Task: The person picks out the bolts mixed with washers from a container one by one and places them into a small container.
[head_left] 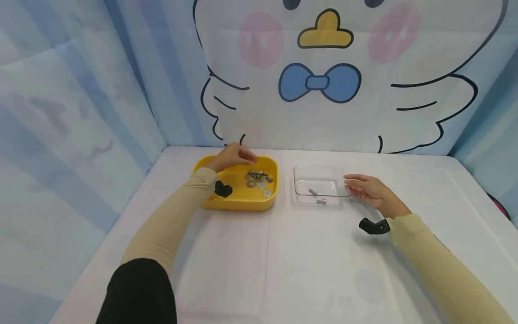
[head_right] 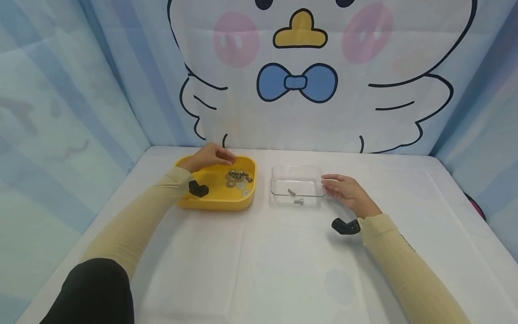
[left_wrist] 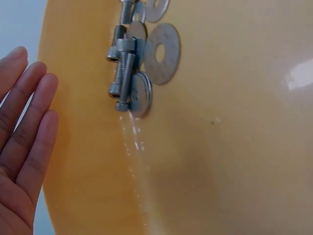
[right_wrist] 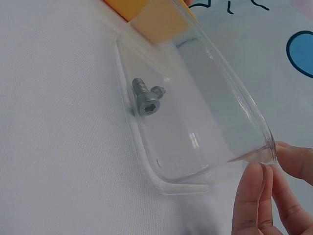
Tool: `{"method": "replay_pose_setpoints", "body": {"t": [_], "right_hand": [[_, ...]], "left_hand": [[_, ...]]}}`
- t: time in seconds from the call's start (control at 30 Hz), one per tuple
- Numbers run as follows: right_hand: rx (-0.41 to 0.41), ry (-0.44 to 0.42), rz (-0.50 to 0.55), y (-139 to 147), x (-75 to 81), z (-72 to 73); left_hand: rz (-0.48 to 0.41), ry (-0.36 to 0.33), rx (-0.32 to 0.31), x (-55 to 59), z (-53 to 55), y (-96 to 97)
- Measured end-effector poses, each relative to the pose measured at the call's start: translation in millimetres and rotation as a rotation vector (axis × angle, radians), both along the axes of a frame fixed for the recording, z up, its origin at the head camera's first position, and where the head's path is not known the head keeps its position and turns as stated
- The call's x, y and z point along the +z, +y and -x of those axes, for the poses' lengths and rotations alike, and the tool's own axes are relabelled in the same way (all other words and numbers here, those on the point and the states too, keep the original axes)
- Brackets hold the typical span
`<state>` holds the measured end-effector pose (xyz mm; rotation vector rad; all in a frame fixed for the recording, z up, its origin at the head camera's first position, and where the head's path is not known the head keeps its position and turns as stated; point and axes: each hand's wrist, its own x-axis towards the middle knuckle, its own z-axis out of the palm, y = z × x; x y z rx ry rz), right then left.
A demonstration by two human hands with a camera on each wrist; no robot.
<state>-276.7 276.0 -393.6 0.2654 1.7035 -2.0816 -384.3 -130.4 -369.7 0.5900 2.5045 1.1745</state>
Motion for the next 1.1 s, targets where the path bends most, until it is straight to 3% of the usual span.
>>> {"method": "replay_pose_setpoints", "body": {"t": [0.3, 0.67, 1.1], "right_hand": [[-0.005, -0.007, 0.024, -0.3, -0.1, -1.3], [-0.020, 0.008, 0.014, -1.1, 1.1, -0.5], [-0.010, 0.010, 0.001, -1.5, 0.3, 0.1]], "left_hand": [[0.037, -0.011, 0.023, -19.5, 9.8, -6.5], [0.051, 0.013, -0.007, -24.4, 4.1, -9.3], [0.081, -0.009, -0.047, -30.6, 3.3, -13.8]]}}
